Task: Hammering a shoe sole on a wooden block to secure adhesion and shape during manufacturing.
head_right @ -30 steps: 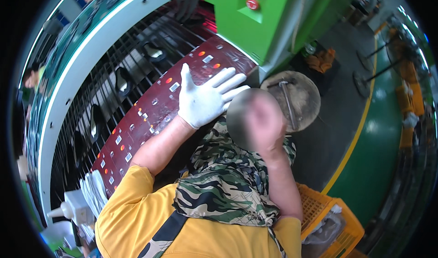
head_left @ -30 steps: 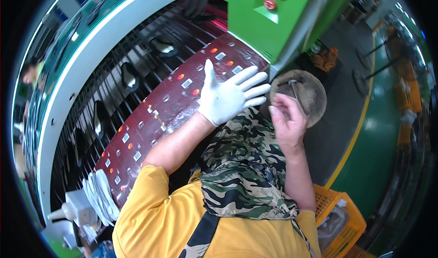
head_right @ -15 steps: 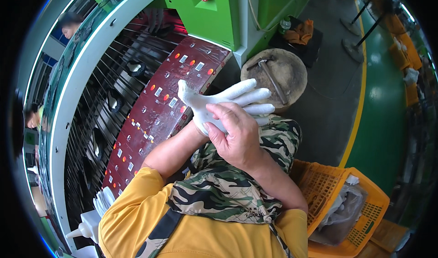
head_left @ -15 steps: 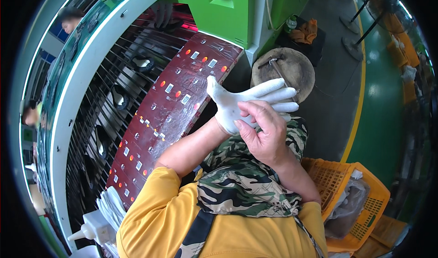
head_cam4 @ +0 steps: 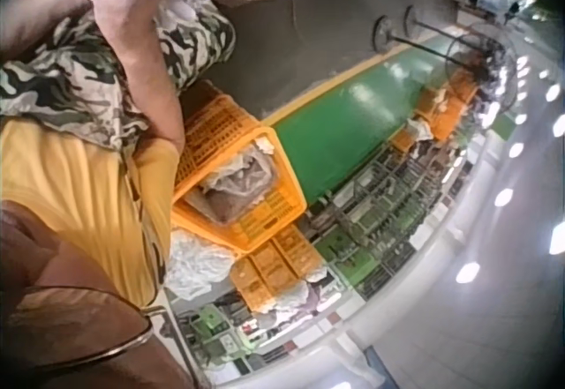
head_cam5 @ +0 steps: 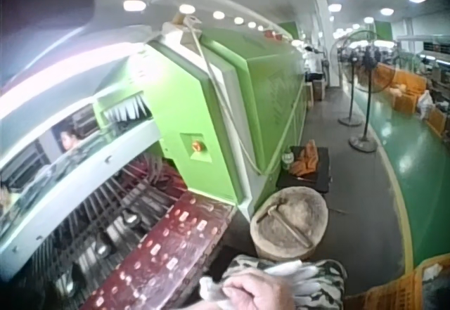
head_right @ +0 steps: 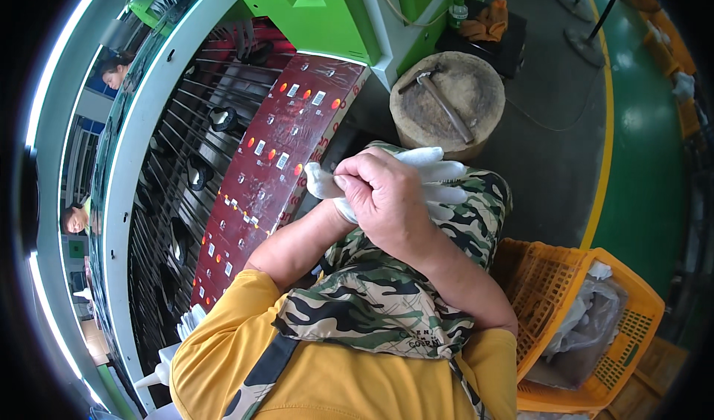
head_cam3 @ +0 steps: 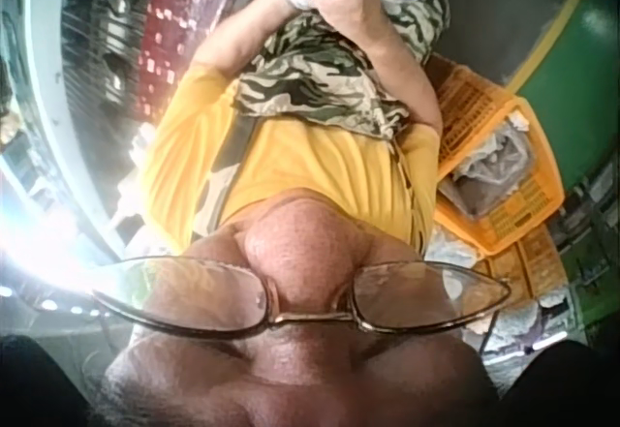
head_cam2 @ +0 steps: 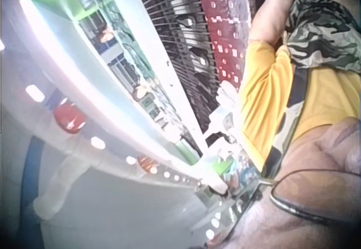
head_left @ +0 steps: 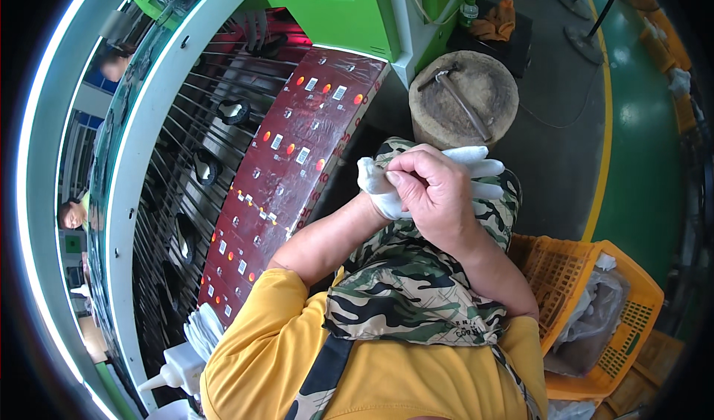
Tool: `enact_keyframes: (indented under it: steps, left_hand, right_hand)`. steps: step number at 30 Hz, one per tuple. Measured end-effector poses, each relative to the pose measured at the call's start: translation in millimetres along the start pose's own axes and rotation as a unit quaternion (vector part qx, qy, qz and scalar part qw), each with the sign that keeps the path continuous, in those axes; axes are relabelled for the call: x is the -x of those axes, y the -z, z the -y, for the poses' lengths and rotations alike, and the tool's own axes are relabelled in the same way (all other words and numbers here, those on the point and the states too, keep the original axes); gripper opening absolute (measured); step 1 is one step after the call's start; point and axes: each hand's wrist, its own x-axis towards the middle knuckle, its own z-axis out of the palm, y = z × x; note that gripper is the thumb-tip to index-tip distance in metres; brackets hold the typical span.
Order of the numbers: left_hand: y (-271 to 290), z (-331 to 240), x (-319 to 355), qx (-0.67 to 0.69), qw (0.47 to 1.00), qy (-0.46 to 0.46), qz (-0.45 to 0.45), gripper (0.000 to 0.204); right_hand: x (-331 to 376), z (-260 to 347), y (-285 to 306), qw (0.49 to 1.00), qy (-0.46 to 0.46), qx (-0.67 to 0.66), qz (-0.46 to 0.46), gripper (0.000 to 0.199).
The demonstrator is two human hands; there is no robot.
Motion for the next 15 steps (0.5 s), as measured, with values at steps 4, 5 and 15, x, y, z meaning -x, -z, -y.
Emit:
enact_keyframes:
  steps: [4,5,15]
  left_hand:
    - [-36.1,-25.0,12.7,0.016,0.995,0.088,0.044,0.099]
    - [-46.8,-33.7,17.2,0.022,0.992,0.109,0.055,0.1]
    - [-34.7,-48.6,4.4,0.075,0.986,0.145,-0.033,0.09]
  right_hand:
    - [4.0,-6.1,4.9,0.999,-0.03,-0.007,-0.022,0.004]
    - [2.8,-3.3,7.2,0.998,-0.049,-0.02,-0.026,0.005]
    - [22.3,-67.5,16.0,0.971,-0.19,-0.105,-0.103,0.015]
